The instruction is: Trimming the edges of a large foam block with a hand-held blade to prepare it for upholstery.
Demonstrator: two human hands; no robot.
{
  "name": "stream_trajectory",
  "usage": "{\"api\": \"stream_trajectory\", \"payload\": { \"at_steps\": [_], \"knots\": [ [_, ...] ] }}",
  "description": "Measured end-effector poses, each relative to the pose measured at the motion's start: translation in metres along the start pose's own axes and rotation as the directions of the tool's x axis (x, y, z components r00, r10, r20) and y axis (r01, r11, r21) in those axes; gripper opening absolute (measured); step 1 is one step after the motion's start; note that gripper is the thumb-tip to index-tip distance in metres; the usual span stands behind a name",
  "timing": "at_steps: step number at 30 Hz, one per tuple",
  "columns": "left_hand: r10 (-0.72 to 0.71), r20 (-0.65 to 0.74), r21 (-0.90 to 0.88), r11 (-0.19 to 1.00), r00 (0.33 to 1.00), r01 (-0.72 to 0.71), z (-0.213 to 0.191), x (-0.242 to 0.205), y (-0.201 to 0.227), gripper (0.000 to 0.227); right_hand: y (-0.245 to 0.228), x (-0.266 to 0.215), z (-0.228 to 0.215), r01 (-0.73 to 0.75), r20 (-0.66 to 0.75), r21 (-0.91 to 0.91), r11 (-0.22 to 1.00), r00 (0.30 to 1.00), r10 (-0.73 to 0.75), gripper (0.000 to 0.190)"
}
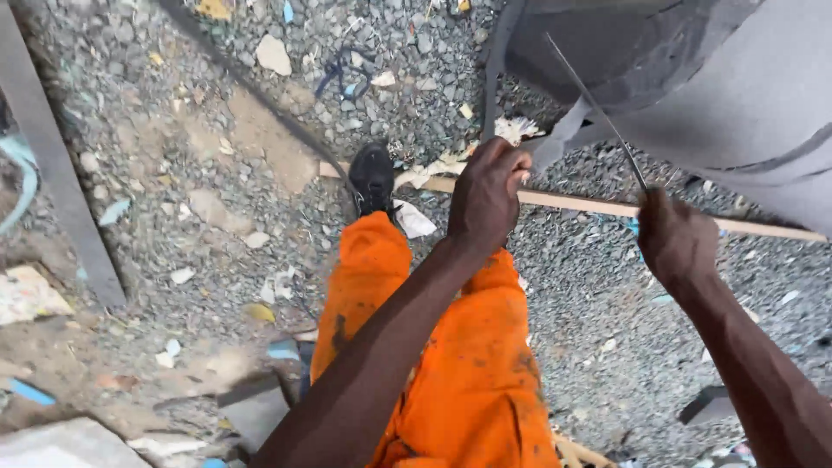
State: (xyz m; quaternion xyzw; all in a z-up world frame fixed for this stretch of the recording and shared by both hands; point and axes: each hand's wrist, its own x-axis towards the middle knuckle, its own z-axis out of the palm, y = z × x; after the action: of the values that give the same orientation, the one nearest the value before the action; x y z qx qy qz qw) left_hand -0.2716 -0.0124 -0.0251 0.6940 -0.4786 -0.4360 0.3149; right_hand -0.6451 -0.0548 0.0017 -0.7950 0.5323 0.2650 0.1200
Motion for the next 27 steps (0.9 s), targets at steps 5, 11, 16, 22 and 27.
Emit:
{"api": "stream_trajectory", "payload": {
  "at_steps": [5,11,16,22,27],
  "knots": [
    [0.105,-0.085,-0.088,0.99,0.991,-0.113,0.021,0.001,-0.043,0.021,-0.004,0.07,0.029,0.059,-0.11,-0.106,0.993,0.991,-0.071,0.032],
    [0.23,-0.09,-0.045,0.971,0.969,-0.234,0.016,-0.02,-0.055,0.025,0.058,0.004,0.096,0.237,-0.309,-0.322,0.916,0.889,-0.339,0.012],
    [0.209,-0.083,-0.023,0.977,0.974,-0.211,0.02,-0.043,-0.056,0.012,-0.007,0.07,0.031,0.337,-0.408,-0.22,0.915,0.82,-0.401,0.009],
    [0.18,-0.164,0.118,0.98,0.97,-0.162,0.018,-0.05,-0.056,0.005,0.024,0.004,0.086,0.214,-0.046,-0.127,0.969,0.974,-0.221,0.014],
    [0.17,-0.154,0.095,0.983,0.973,-0.156,0.025,-0.05,-0.077,0.006,-0.015,0.051,0.063,0.209,-0.273,-0.276,0.938,0.919,-0.284,0.016]
  ]
}}
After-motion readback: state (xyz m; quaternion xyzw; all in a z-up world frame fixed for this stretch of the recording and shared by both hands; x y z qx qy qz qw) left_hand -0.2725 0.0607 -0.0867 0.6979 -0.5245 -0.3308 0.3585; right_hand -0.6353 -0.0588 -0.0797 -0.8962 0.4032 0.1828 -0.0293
